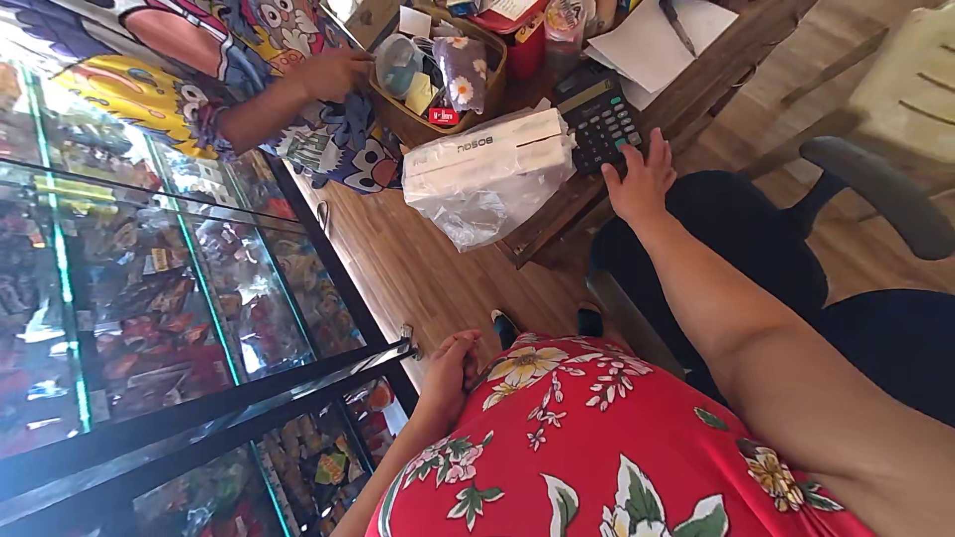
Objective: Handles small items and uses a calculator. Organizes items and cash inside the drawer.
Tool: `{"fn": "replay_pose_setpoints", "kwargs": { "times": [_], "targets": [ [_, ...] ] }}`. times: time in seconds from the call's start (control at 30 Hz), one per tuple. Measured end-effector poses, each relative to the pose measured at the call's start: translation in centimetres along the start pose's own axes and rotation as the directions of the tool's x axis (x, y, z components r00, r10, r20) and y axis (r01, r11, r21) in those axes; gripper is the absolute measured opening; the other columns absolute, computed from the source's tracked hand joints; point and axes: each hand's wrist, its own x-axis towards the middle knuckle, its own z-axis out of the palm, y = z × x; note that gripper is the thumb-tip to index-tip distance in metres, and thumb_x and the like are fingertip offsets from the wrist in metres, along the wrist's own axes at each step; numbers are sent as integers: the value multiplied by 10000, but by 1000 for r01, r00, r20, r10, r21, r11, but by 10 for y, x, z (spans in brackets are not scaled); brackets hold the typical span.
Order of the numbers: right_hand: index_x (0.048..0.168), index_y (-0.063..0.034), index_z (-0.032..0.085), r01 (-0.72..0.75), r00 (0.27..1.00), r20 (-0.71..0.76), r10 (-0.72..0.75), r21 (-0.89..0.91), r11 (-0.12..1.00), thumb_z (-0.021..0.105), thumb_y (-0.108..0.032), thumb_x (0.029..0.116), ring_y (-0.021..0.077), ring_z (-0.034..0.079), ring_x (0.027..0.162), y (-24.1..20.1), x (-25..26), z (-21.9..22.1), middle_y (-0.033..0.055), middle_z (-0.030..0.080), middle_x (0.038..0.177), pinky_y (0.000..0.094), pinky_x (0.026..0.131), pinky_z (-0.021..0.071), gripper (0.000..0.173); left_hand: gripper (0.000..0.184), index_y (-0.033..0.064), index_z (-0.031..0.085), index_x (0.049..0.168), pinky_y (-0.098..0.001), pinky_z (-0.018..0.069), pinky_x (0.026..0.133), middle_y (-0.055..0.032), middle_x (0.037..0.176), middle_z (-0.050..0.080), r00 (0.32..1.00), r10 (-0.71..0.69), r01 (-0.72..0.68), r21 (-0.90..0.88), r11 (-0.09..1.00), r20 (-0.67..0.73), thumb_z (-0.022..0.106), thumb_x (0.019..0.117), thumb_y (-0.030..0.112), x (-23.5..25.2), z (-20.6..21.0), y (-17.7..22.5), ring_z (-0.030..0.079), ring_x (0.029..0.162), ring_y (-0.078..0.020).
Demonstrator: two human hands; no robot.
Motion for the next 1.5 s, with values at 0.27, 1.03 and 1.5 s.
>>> {"fn": "replay_pose_setpoints", "kwargs": {
  "times": [0.27, 1.03, 1.5],
  "targets": [
    [1384, 11, 594, 6, 994, -110, 16, 196, 981, 504, -340, 1062, 456, 293, 1510, 11, -7, -4, 275, 326, 1620, 625, 1202, 253, 485, 292, -1, 629, 1106, -159, 371, 407, 5, 663, 538, 1000, 1, -2, -35, 999, -19, 362, 1105, 116, -1, -4, -3, 413, 436, -29],
    [1484, -146, 443, -596, 481, 633, 607, 743, -303, 174, -677, 1052, 266, 565, 1267, 44, -33, 59, 127, 549, 1427, 480, 1006, 495, 736, 383, 114, 589, 948, -171, 389, 388, 70, 512, 412, 988, -150, 155, -358, 921, 42, 288, 1123, 273, 15, 22, 30, 413, 391, -34],
    [1243, -133, 560, -620, 404, 536, 741, 756, -209, 371, -405, 1110, 185, 592, 899, 92, -116, 11, 70, 604, 1057, 392, 748, 511, 357, 190, 33, 597, 1097, -254, 545, 554, -68, 781, 585, 949, -308, 314, -93, 945, 74, 442, 1074, 141, 75, 110, 33, 602, 605, -149]
  ]
}}
